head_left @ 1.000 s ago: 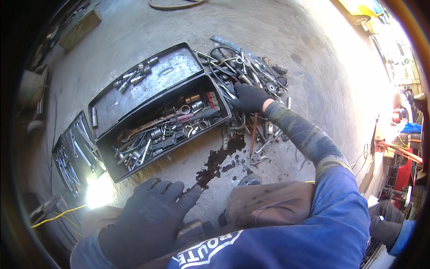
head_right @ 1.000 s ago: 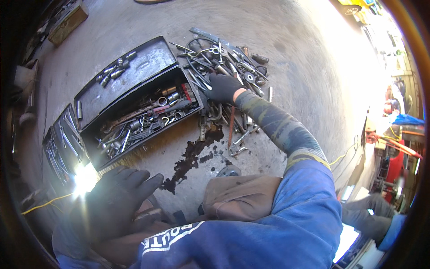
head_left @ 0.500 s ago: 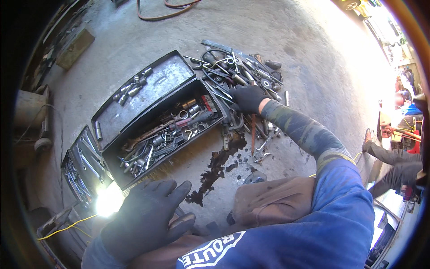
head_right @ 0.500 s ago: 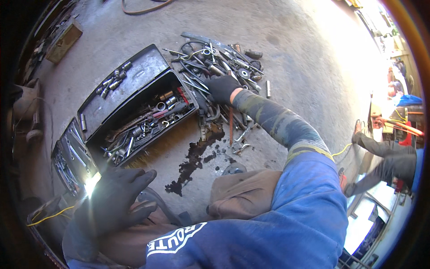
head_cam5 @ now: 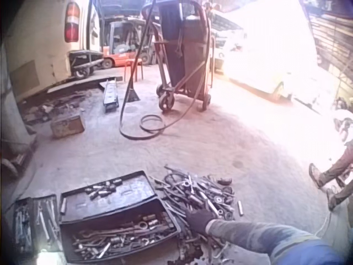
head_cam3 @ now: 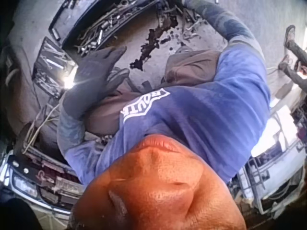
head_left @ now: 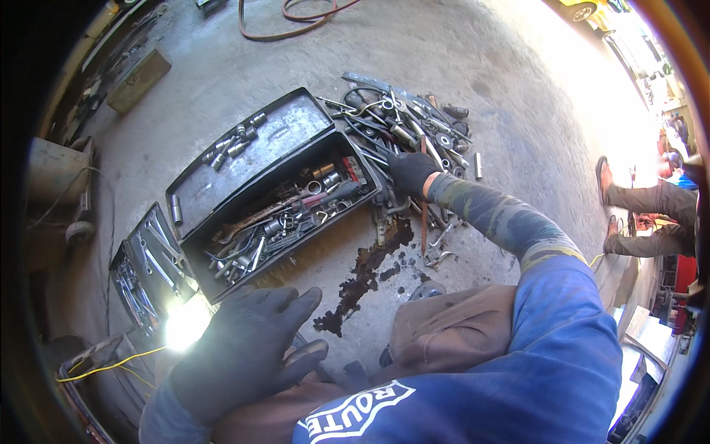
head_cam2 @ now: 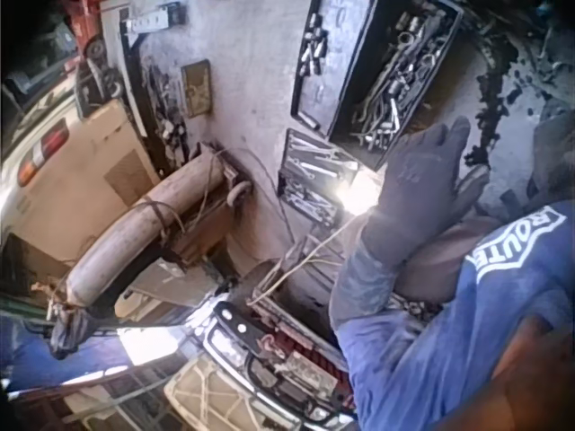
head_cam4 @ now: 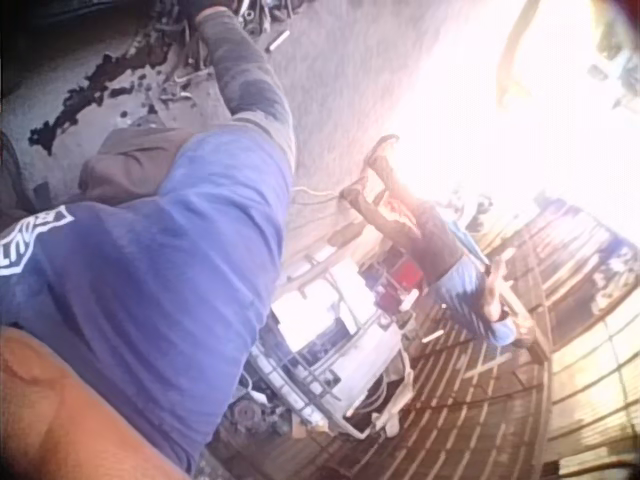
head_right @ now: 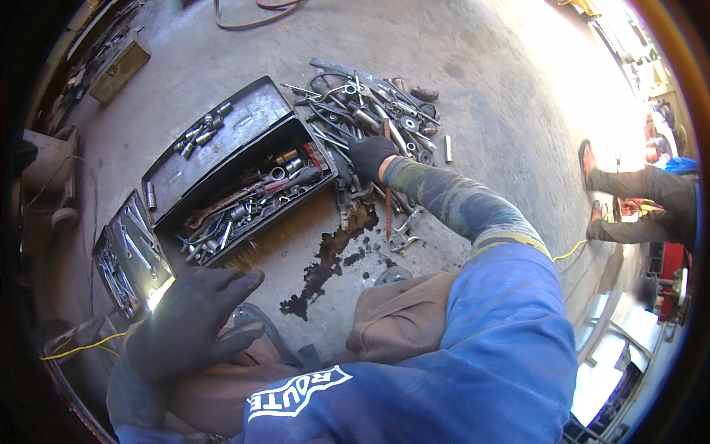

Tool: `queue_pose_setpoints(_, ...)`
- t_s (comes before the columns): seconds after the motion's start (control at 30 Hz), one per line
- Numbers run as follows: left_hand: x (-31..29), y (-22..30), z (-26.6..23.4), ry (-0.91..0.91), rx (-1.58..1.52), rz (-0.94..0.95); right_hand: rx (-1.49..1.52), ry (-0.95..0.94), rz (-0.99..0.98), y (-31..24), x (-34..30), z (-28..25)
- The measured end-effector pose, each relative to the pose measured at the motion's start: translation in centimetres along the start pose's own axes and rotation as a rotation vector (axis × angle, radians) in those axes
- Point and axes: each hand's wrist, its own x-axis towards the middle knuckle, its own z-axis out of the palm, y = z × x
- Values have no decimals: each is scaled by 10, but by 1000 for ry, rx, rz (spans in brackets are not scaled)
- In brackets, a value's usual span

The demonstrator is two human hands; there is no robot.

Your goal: The person sits on the floor and sorts various hand tools from a toolbox and the surrounding floor into the toolbox. They pick up wrenches, sockets, and other hardware, placing them into the open toolbox.

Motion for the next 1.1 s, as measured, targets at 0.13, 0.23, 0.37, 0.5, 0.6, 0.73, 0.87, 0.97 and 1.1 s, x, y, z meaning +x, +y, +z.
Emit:
queue_pose_setpoints(0.13, -5, 1, 3, 43, 66, -15, 15, 42, 39, 8, 13, 12)
queue_pose_setpoints(0.23, -8, -4, 7, 54, 123, -26, 83, 49, 58, 24, 15, 10)
queue_pose_setpoints(0.37, -3, -9, 19, -44, 74, -21, -1, 54, -388, 55, 9, -19)
queue_pose_setpoints(0.5, 6, -8, 28, -35, 96, 68, 334, 52, -187, 67, -11, -70)
queue_pose_setpoints(0.6, 9, -10, 32, 54, 139, 116, 706, 136, -27, 56, -36, -111)
queue_pose_setpoints(0.73, 13, -16, 33, 27, 153, 97, 975, -144, 53, 30, -60, -167)
queue_pose_setpoints(0.87, 17, -18, 34, 93, 183, 137, 534, -100, -335, -26, -27, -170)
queue_pose_setpoints(0.97, 21, -17, 35, 67, 182, 137, 358, 83, -608, -79, 13, -135)
queue_pose_setpoints(1.1, 17, -18, 32, 101, 150, 130, 252, 158, -611, -98, 39, -115)
